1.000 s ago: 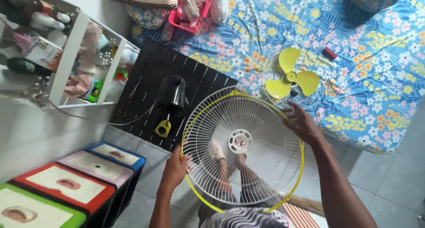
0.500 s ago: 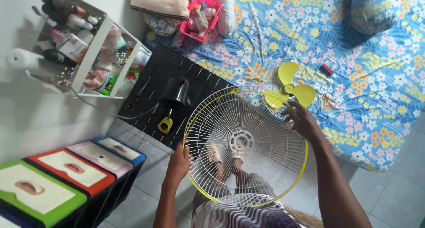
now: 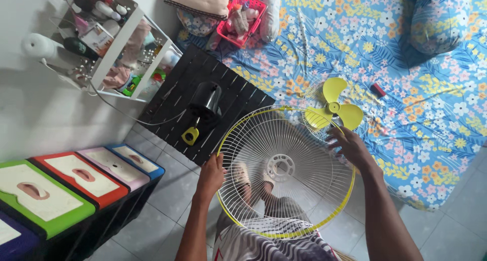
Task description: The person assembles a small electric fan by attaching the front wire cage to the motor base, then placing the fan blade onto the motor shaft. The person handles the fan cage, motor base, and blade by hand.
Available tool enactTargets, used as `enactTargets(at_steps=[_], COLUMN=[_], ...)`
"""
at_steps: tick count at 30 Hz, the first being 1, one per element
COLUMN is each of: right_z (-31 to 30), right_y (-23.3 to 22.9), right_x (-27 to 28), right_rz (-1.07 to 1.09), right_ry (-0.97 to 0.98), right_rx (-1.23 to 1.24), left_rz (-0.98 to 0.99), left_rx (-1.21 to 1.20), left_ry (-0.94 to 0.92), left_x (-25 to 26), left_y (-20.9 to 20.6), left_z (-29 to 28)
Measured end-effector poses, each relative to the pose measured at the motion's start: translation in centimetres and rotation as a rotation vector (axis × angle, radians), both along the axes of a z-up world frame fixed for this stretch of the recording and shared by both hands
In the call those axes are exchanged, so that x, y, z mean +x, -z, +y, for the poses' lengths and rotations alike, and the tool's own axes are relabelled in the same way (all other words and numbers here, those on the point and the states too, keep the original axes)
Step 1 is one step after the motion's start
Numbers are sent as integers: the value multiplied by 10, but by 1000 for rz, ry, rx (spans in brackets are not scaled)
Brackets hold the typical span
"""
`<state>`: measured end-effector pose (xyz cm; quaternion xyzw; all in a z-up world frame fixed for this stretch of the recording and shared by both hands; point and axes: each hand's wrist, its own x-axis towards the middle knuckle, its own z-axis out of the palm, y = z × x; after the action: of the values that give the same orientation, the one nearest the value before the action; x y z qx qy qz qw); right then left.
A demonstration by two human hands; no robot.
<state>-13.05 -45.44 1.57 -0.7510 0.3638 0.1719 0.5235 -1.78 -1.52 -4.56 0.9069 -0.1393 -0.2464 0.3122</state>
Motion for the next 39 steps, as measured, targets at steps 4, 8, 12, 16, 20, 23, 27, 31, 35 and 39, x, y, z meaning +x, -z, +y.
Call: enactTargets(at_steps=[4,8,12,16,20,23,27,31,35,39], right_z=[0,-6,-13,-22,-18,-2,19,14,14,16], right_y=[-10,-13,-6,-1,0,-1,-5,-6,-1,6], right_x=[-2,-7,-14,-13,-8,-8,-6,3,3,3], right_rz=[29,88,-26,11,-16,12,101,-38,-63,-120], right_ry=[-13,16,-2,-59,-64,-128,-76,-163,-145,-112], right_rx=[-7,6,27,13,47,-136,-314,-368,-307,-235], left_rz=[-282,221,117,243,9,19,71,154,417,448], left_rx=[39,-14,5,91,-135,-114,-90,-332,-423,-392], left_ry=[158,-214,-125,-69,-64,-97,-157,-252,-373,-348], left_x=[-6,-8,-2,5,7,3,1,0,8,11], left_y=[20,10,-20,-41,-41,-33,-25,-18,-20,-25], left_z=[-1,-13,-23,-29,-26,-21,-18,-12,-2,3])
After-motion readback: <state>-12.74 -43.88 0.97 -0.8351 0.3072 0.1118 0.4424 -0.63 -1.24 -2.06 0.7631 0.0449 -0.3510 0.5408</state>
